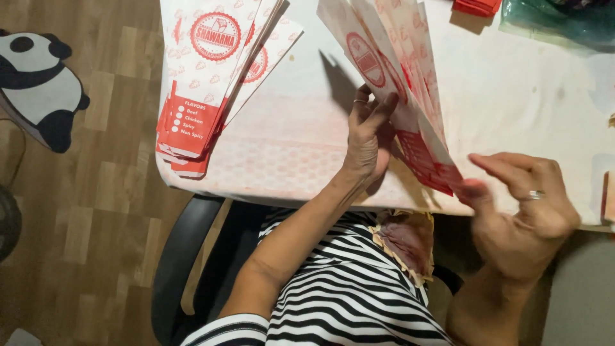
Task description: Applying glue to the edges of paper shawarma bags and folding them to assemble the packaging.
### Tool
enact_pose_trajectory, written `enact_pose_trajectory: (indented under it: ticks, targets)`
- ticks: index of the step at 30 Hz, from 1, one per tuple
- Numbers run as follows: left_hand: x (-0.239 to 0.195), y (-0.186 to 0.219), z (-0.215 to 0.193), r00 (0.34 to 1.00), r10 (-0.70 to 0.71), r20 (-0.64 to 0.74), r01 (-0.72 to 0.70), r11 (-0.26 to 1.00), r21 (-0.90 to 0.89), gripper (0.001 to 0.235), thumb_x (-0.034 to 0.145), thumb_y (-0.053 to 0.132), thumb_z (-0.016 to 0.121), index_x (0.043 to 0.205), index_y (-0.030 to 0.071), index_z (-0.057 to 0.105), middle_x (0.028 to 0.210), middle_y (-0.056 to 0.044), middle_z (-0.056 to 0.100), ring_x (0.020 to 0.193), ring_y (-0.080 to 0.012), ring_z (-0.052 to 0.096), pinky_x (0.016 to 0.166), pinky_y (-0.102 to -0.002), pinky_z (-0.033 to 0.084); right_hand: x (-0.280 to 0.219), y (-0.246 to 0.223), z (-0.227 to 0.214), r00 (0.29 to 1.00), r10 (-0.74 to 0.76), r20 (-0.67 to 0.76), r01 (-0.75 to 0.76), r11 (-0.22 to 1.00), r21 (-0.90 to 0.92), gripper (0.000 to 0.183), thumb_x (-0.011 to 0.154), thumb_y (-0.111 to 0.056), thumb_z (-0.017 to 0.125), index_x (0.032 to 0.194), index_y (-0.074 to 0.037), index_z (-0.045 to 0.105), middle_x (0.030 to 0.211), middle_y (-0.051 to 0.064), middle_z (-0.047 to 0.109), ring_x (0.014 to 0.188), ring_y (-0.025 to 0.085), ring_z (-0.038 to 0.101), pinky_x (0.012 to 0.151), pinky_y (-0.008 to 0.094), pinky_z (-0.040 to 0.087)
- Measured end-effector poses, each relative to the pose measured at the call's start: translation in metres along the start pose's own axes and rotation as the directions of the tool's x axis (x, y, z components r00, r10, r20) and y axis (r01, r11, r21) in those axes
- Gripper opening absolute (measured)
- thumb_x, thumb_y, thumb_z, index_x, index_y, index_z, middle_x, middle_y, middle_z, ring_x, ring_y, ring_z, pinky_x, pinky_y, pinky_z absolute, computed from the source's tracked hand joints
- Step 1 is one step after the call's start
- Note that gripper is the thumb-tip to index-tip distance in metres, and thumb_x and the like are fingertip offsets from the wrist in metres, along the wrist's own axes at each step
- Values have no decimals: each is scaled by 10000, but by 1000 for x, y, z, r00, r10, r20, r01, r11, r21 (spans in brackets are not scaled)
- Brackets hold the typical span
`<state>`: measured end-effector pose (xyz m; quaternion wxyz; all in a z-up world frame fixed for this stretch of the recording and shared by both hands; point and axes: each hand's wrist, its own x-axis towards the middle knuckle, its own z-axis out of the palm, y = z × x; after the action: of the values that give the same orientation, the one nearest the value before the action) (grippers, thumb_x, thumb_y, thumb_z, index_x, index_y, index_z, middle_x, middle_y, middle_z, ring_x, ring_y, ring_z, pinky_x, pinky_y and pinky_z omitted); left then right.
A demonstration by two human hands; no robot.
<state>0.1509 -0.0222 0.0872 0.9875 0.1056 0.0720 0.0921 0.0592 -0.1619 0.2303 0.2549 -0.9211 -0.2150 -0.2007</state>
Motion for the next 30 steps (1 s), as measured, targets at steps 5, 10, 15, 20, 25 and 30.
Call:
enact_pose_trajectory:
  ticks: [5, 10, 15, 20, 25, 30]
  targets:
    - [-1, -3, -4, 1000, -13, -23, 13, 1000, 10, 501, 856, 102, 853, 1258, 78, 556, 1231, -130, 691, 1106, -258, 653, 929, -384, 583, -2, -1, 8, 997, -67, 22, 69, 995, -67, 178, 956, 108, 958, 1033, 75, 801, 948, 195, 731, 857, 355, 612, 815, 435, 471]
    - [-3, -2, 0, 1000, 23, -17, -23, 1000, -11, 409, 884, 75, 829, 1230, 73, 611, 1230, -114, 703, 1124, -246, 656, 986, -385, 565, -9, -3, 14, 983, 76, -167, -78, 997, -1, 190, 1088, 137, 970, 1141, 158, 788, 974, 287, 697, 767, 308, 615, 692, 368, 479]
    - [-5, 0, 2, 1000, -8, -26, 8, 1000, -28, 620, 854, 155, 876, 1348, 66, 511, 1265, -124, 670, 1144, -268, 646, 962, -421, 578, -8, 7, 25, 996, -29, -80, 20, 995, -101, 207, 976, 124, 961, 1116, 97, 812, 1021, 233, 760, 886, 347, 654, 792, 440, 478]
    - [-2, -2, -2, 997, 12, -77, -15, 999, -45, 472, 809, 118, 902, 1185, 63, 622, 1142, -102, 728, 1024, -238, 690, 897, -377, 604, -13, 7, 19, 992, -30, -125, 15, 992, -123, 105, 1088, 133, 926, 1094, 117, 823, 932, 213, 736, 785, 342, 581, 797, 455, 462]
    - [-4, -3, -6, 996, -20, -87, 27, 997, 76, 704, 775, 228, 898, 1351, 61, 529, 1262, -117, 658, 1127, -252, 633, 1011, -388, 557, -18, 6, 28, 975, 172, -142, -147, 974, 171, 67, 1109, 176, 795, 1128, 165, 732, 984, 247, 709, 809, 272, 619, 790, 367, 511]
    - [-3, -1, -5, 995, -5, -99, 12, 997, 71, 563, 797, 209, 896, 1255, 63, 603, 1221, -106, 690, 1137, -267, 636, 1013, -413, 550, -11, 9, 30, 998, 19, -61, -23, 998, -62, 137, 1024, 80, 903, 1110, 25, 812, 1042, 193, 674, 909, 341, 535, 843, 451, 428]
